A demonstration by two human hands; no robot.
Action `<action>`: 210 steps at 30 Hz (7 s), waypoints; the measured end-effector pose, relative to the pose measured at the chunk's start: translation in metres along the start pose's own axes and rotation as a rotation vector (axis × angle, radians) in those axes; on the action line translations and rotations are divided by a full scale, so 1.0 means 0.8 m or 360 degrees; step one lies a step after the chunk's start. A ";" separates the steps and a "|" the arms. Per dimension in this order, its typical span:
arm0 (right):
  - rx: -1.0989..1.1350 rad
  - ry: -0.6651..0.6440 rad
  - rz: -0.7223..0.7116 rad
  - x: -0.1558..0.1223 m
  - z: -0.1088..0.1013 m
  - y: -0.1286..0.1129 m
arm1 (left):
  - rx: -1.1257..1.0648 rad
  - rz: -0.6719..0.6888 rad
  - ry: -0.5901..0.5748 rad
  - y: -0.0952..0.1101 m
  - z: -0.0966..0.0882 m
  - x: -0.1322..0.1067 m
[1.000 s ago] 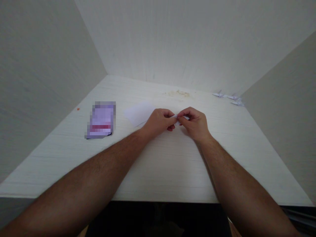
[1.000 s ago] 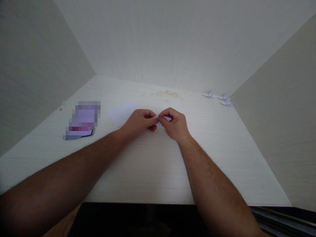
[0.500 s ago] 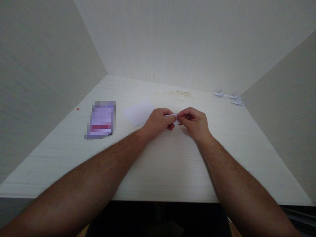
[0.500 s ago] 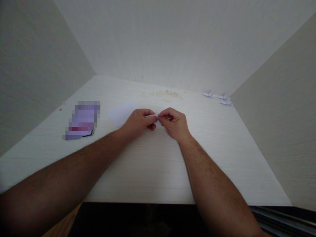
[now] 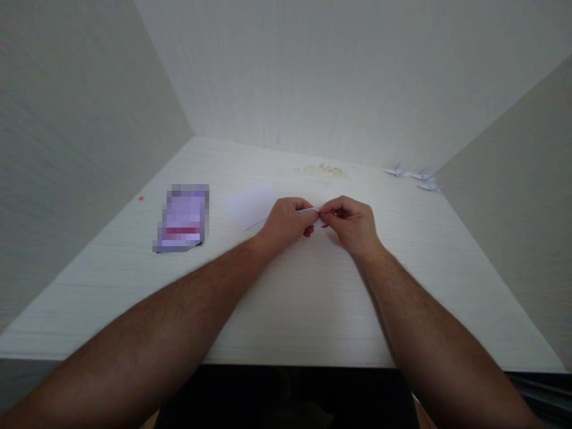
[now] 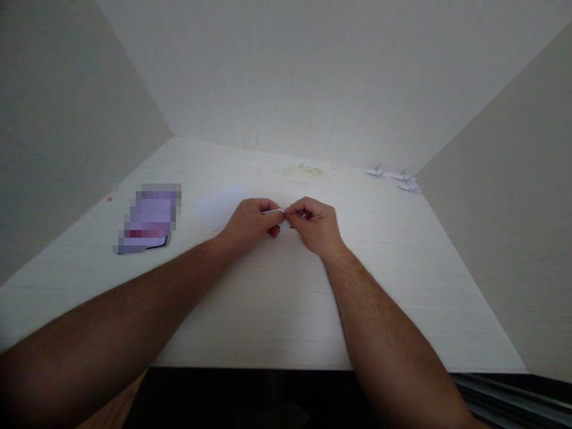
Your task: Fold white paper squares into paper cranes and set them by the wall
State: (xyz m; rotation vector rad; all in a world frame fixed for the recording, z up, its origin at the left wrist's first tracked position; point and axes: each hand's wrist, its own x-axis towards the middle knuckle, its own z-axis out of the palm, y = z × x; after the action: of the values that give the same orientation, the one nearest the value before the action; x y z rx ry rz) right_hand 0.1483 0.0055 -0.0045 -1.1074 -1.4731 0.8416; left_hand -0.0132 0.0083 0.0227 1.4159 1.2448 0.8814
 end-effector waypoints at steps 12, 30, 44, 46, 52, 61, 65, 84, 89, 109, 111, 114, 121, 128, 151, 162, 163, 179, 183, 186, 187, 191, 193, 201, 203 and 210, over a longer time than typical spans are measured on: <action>0.0012 -0.0033 -0.0038 0.002 -0.005 0.001 | -0.0371 0.0020 -0.0164 -0.017 0.000 0.012; -0.0048 -0.0001 0.0102 0.006 -0.006 0.004 | -0.0012 0.0105 -0.0126 -0.013 -0.004 0.008; -0.0211 -0.0015 0.0130 0.000 -0.001 -0.001 | 0.0178 0.0097 -0.0042 -0.007 -0.006 0.004; -0.0265 -0.0008 0.0053 0.000 -0.002 0.001 | 0.0166 0.0091 -0.0033 -0.007 -0.005 0.003; -0.0235 -0.0012 -0.0105 -0.001 -0.004 0.005 | 0.0119 0.0047 -0.0045 -0.006 -0.004 0.003; -0.0075 -0.0068 -0.0179 0.001 -0.007 0.005 | -0.0153 0.0081 -0.0217 -0.028 -0.005 0.017; -0.0116 -0.0097 -0.0226 0.000 -0.008 0.002 | -0.0289 0.0027 -0.0197 -0.023 -0.002 0.014; -0.0237 -0.0130 -0.0366 0.000 -0.011 -0.002 | -0.0826 -0.0210 -0.0298 -0.012 -0.003 0.011; -0.0305 -0.0138 -0.0415 0.002 -0.012 -0.001 | -0.0753 -0.0246 -0.0256 -0.011 -0.002 0.011; -0.0092 -0.0028 0.0100 0.002 -0.003 0.003 | -0.0387 -0.0037 -0.0066 -0.016 -0.001 0.013; -0.0077 -0.0026 0.0094 0.003 -0.002 0.002 | -0.0362 -0.0020 -0.0063 -0.016 -0.001 0.013; -0.0003 -0.0022 0.0095 0.004 -0.001 0.000 | -0.0314 0.0005 -0.0060 -0.016 -0.001 0.013; 0.0116 -0.0058 0.0167 0.005 0.002 -0.005 | -0.0125 0.0007 -0.0023 -0.010 -0.001 0.010; 0.0241 -0.0036 0.0280 0.005 0.002 -0.006 | 0.0012 0.0049 -0.0017 -0.005 -0.004 0.005; 0.0066 -0.0066 0.0267 0.006 0.003 -0.005 | 0.0217 0.0095 -0.0051 -0.007 -0.006 0.006; -0.0200 -0.0137 0.0142 0.005 -0.001 0.005 | 0.0213 0.0117 -0.0063 -0.008 -0.006 0.006; -0.0210 -0.0138 0.0133 0.005 -0.001 0.005 | 0.0208 0.0105 -0.0060 -0.007 -0.006 0.006; -0.0211 -0.0051 0.0072 0.004 0.002 0.000 | 0.0183 0.0102 -0.0034 -0.013 -0.006 0.009; -0.0240 -0.0035 0.0072 0.004 0.003 0.000 | 0.0223 0.0157 0.0003 -0.013 -0.005 0.007; -0.0261 -0.0011 0.0075 0.003 0.004 -0.001 | 0.0241 0.0192 0.0021 -0.011 -0.005 0.006; -0.0260 -0.0001 0.0071 0.003 0.005 -0.002 | 0.0237 0.0197 0.0031 -0.010 -0.005 0.005; -0.0210 0.0015 0.0045 0.002 0.006 -0.002 | 0.0168 0.0182 0.0073 -0.008 -0.004 0.003; -0.0185 0.0011 0.0039 0.002 0.006 -0.002 | 0.0139 0.0167 0.0082 -0.007 -0.003 0.002; -0.0229 -0.0020 0.0081 0.000 0.002 -0.002 | 0.0142 0.0194 0.0065 -0.009 -0.005 0.004; -0.0313 -0.0036 0.0076 0.000 0.001 -0.003 | 0.0139 0.0214 0.0057 -0.011 -0.006 0.005; -0.0526 -0.0067 0.0073 0.001 -0.003 -0.003 | 0.0214 0.0248 0.0080 -0.011 -0.007 0.007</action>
State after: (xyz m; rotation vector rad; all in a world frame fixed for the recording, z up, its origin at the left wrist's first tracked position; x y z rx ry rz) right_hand 0.1505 0.0054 -0.0017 -1.3776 -1.6676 0.6699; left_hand -0.0198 0.0149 0.0151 1.6242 1.2636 0.9581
